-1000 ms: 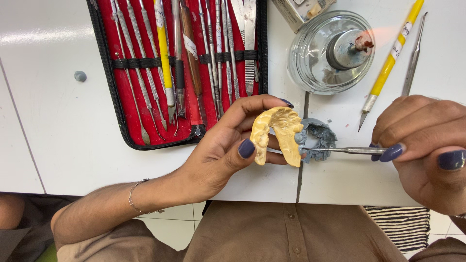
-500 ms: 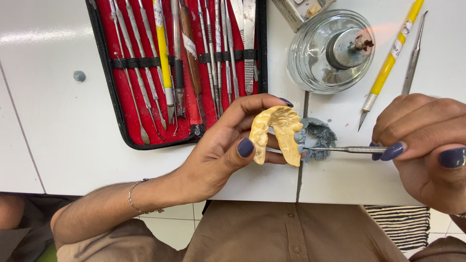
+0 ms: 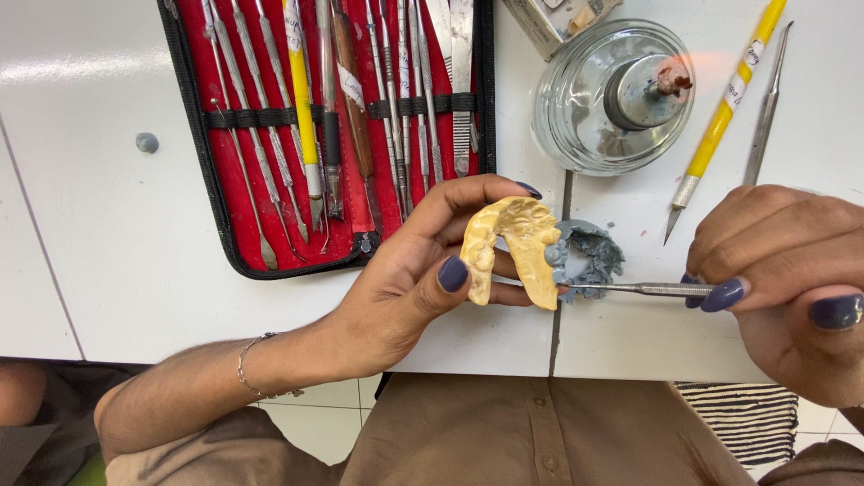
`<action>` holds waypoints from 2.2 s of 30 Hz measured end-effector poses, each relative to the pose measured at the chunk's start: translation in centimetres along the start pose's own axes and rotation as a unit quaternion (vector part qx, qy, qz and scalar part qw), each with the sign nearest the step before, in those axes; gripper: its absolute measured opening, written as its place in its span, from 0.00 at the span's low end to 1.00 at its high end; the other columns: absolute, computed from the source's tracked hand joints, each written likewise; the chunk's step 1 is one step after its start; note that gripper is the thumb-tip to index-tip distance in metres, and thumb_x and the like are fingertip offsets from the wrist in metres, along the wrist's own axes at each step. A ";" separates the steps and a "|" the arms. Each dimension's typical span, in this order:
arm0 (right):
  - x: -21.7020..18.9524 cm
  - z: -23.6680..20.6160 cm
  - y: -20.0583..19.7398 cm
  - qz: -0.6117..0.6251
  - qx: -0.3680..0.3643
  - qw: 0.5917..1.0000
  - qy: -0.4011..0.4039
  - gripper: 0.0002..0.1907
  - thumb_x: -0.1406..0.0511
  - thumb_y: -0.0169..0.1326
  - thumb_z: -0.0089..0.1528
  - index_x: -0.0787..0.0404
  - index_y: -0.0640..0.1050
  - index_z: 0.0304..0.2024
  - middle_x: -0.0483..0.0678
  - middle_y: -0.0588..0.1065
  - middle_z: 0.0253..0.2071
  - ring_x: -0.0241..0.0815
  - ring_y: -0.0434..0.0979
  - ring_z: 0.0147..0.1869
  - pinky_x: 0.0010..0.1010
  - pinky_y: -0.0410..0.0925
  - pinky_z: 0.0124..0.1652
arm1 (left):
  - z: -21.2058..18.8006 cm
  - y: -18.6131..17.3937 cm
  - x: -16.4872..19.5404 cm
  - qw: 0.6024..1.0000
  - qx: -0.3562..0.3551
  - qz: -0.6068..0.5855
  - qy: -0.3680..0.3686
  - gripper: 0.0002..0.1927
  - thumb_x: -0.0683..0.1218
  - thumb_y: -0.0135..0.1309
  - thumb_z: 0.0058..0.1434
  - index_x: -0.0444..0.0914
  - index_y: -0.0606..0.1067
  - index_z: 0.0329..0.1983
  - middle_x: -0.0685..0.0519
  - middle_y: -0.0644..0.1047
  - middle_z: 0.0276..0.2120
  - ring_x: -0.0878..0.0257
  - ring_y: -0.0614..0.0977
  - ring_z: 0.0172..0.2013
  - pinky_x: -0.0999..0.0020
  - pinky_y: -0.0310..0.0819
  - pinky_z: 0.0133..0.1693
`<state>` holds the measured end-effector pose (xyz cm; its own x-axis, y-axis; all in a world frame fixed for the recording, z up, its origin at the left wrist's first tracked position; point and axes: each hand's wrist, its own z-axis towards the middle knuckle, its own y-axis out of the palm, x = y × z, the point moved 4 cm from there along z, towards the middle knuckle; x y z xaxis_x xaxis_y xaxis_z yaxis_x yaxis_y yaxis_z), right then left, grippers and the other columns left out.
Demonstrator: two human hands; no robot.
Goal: The person holds a yellow denture model in one hand and uses heated waxing instruments over an alcohol lamp to shape and build up blue wax on the teeth of the model, repeatedly warming the tool tip in the flame and carving the wax, turning the model to work different areas.
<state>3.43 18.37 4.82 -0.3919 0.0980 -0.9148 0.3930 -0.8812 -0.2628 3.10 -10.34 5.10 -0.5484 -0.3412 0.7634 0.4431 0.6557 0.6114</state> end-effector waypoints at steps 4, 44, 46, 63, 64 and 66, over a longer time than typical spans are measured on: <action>0.1 0.0 0.1 0.014 0.020 1.000 0.001 0.18 0.54 0.35 0.74 0.53 0.72 0.40 0.43 0.73 0.33 0.38 0.75 0.36 0.29 0.72 0.35 | 0.0 0.0 0.1 1.000 0.004 -0.002 -0.015 0.46 0.69 0.51 0.71 0.35 0.52 0.77 0.44 0.65 0.69 0.51 0.73 0.70 0.49 0.77 0.70; 5.9 -4.3 -1.8 -0.023 0.240 0.968 0.070 0.21 0.54 0.39 0.82 0.59 0.65 0.37 0.44 0.68 0.30 0.34 0.65 0.29 0.22 0.62 0.31 | 0.4 0.7 0.4 0.994 0.008 -0.103 -0.044 0.44 0.32 0.56 0.67 0.36 0.47 0.80 0.42 0.65 0.70 0.47 0.75 0.67 0.58 0.72 0.71; 5.4 -3.9 -1.9 -0.021 0.225 0.971 0.073 0.22 0.54 0.39 0.82 0.60 0.65 0.37 0.44 0.68 0.30 0.34 0.64 0.29 0.22 0.62 0.31 | 0.4 0.7 0.4 0.995 0.017 -0.084 -0.051 0.44 0.30 0.55 0.65 0.36 0.47 0.80 0.42 0.66 0.69 0.47 0.77 0.65 0.59 0.76 0.66; -0.9 1.5 0.5 -0.104 0.059 0.979 0.164 0.13 0.61 0.46 0.72 0.63 0.71 0.37 0.46 0.74 0.26 0.35 0.75 0.29 0.22 0.70 0.26 | -0.2 0.1 0.3 0.999 0.019 -0.003 -0.028 0.39 0.39 0.65 0.65 0.31 0.58 0.75 0.49 0.72 0.58 0.63 0.75 0.59 0.60 0.71 0.70; -1.0 1.5 0.5 -0.111 0.057 0.979 0.164 0.13 0.62 0.48 0.72 0.63 0.72 0.36 0.46 0.75 0.25 0.36 0.75 0.28 0.23 0.71 0.26 | -0.2 0.1 0.3 1.000 0.015 0.001 -0.020 0.39 0.39 0.65 0.66 0.31 0.58 0.75 0.50 0.72 0.59 0.63 0.75 0.59 0.60 0.70 0.71; -1.1 1.4 0.5 -0.127 0.058 0.979 0.146 0.12 0.63 0.49 0.73 0.63 0.72 0.36 0.46 0.75 0.24 0.36 0.78 0.27 0.24 0.72 0.27 | -0.2 0.1 0.3 1.000 0.012 0.009 -0.011 0.39 0.40 0.65 0.66 0.31 0.58 0.75 0.49 0.73 0.60 0.63 0.74 0.61 0.60 0.69 0.72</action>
<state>2.86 17.13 6.10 -0.2039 0.4335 -0.8778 0.2106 -0.8562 -0.4718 3.19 -10.49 5.42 -0.5564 -0.3132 0.7697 0.4369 0.6776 0.5916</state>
